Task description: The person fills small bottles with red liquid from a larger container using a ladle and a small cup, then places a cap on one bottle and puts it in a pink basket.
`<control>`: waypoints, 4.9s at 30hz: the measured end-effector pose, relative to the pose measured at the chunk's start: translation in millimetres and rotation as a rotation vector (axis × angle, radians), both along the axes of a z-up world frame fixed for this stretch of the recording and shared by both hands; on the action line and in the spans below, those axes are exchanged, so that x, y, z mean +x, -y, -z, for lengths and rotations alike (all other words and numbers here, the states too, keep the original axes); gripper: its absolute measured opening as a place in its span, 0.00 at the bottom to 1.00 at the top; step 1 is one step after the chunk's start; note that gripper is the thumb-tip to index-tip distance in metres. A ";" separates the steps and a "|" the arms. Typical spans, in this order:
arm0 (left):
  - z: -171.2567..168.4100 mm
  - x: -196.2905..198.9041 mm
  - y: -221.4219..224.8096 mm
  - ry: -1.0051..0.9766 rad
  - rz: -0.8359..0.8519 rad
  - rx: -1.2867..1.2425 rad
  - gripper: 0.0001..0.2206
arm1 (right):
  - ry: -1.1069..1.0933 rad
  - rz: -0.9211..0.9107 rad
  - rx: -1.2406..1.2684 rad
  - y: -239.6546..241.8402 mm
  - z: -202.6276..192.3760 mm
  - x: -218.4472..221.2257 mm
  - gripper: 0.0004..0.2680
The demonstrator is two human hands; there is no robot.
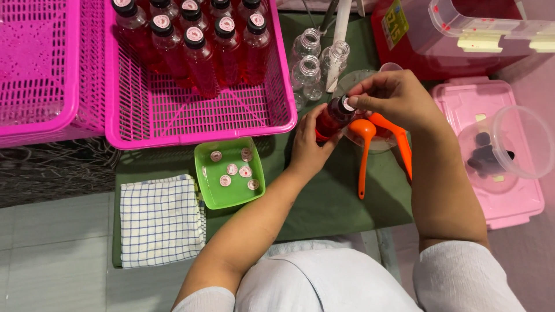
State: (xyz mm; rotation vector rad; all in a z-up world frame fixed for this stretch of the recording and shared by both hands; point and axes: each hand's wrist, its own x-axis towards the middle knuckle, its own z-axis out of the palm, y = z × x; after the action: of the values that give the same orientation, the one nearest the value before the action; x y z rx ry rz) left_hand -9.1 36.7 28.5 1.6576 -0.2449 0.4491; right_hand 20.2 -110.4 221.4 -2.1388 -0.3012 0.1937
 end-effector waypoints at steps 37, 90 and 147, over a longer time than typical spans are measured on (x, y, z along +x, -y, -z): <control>-195.8 -66.0 -146.0 -0.038 0.068 0.079 0.39 | 0.340 -0.334 0.283 -105.6 -68.3 -46.1 0.29; -22.2 -145.0 -305.0 -0.183 -0.392 -0.077 0.17 | 0.440 -0.137 -0.368 -377.5 36.4 57.7 0.43; -52.8 -124.6 -194.1 0.061 -0.396 0.559 0.16 | 0.163 -0.124 0.228 -89.5 153.1 -118.6 0.15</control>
State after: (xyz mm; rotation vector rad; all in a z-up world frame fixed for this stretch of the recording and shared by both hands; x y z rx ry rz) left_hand -133.8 230.8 81.3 2.2560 -0.0859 0.7800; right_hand -98.4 -20.9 68.3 -1.9143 -0.5261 0.0525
